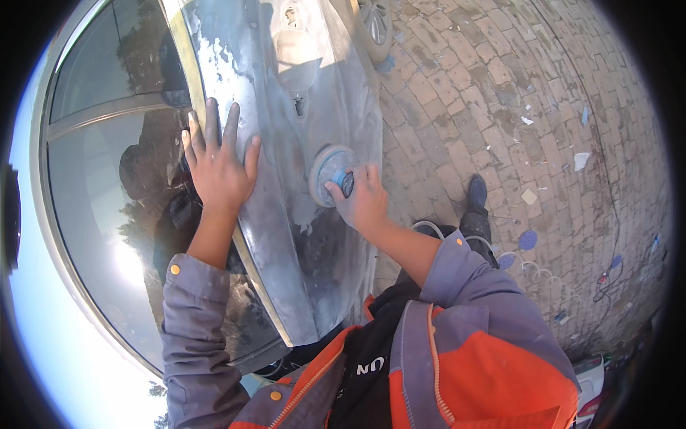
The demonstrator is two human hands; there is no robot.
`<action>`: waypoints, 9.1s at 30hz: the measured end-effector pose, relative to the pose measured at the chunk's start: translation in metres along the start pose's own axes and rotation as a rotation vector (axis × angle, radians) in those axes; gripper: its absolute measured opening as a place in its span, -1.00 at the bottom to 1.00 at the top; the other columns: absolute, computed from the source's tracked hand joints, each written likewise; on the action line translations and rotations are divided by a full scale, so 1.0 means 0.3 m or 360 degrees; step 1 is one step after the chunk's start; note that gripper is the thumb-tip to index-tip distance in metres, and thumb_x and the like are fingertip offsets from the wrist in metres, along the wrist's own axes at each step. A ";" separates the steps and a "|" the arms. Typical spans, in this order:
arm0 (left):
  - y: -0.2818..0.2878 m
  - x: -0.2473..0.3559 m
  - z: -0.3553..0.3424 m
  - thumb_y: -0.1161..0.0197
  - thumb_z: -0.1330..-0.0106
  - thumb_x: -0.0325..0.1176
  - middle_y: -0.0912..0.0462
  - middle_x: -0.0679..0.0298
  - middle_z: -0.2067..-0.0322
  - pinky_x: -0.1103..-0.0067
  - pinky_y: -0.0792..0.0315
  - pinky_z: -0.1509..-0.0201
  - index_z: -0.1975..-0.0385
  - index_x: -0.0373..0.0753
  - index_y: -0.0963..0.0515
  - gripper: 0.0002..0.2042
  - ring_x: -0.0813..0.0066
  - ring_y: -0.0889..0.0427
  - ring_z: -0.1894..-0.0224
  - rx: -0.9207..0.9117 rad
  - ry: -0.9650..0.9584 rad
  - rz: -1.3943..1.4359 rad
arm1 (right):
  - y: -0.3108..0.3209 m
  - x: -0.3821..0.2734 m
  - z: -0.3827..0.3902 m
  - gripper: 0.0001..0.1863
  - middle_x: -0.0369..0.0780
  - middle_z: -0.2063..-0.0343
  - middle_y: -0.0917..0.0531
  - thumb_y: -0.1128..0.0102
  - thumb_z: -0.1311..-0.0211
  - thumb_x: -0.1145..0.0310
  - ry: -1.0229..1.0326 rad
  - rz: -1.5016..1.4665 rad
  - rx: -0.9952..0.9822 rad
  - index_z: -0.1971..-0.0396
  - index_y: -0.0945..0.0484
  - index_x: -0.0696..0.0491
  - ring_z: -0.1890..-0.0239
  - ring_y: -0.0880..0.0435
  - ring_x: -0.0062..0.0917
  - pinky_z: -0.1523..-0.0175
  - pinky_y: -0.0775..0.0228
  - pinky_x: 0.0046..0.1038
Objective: The person uses an orbital sander to smooth a gray primer or filler patch on the rear quarter panel of a silver car. The person moves the sander in circular motions over the treated area, occasionally pausing to wipe the surface with their hand to check smoothness.
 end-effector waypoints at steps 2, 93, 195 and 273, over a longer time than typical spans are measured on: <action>0.000 0.000 0.000 -0.26 -0.53 0.17 -0.25 0.14 -0.70 -0.07 -0.03 -0.73 -0.57 0.12 -0.52 -0.35 -0.31 -0.23 -0.66 0.0006 0.0000 0.0001 | 0.003 -0.016 -0.021 -0.41 -0.16 -0.02 -0.57 -0.73 -0.14 0.03 0.0096 -0.0030 -0.0012 0.00 -0.61 0.04 0.05 -0.75 -0.13 0.08 -0.65 -0.08; 0.001 0.003 0.003 -0.23 -0.55 0.20 -0.20 0.12 -0.72 -0.13 -0.01 -0.72 -0.61 0.14 -0.48 -0.33 -0.36 -0.19 -0.67 -0.0052 0.0015 -0.0027 | 0.088 -0.267 -0.454 -0.39 -0.18 -0.02 -0.56 -0.66 -0.19 -0.11 0.0041 0.0142 0.0205 -0.05 -0.64 -0.04 -0.04 -0.74 -0.14 -0.04 -0.64 -0.05; 0.002 0.005 0.004 -0.21 -0.55 0.17 -0.15 0.09 -0.74 -0.11 0.09 -0.76 -0.64 0.11 -0.44 -0.31 -0.35 -0.10 -0.72 -0.0118 0.0020 -0.0040 | 0.061 0.004 -0.541 -0.35 -0.13 -0.04 -0.58 -0.66 -0.18 -0.14 -0.0070 0.0066 0.0056 -0.06 -0.60 -0.02 0.03 -0.78 -0.03 -0.03 -0.66 0.00; 0.004 0.001 0.001 -0.21 -0.54 0.23 -0.20 0.04 -0.72 -0.13 -0.01 -0.71 -0.60 0.09 -0.50 -0.31 -0.39 -0.24 -0.63 -0.0104 -0.0021 -0.0122 | -0.001 -0.107 -0.090 -0.39 -0.19 0.05 -0.55 -0.77 -0.06 -0.01 0.0174 -0.0250 0.0079 0.06 -0.63 0.04 0.15 -0.74 -0.12 0.13 -0.62 -0.10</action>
Point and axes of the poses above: each hand's wrist, its own z-axis away from the middle knuckle, its own y-axis out of the back of the hand, x = y × z, the point moved 1 cm from there along -z, towards the middle knuckle
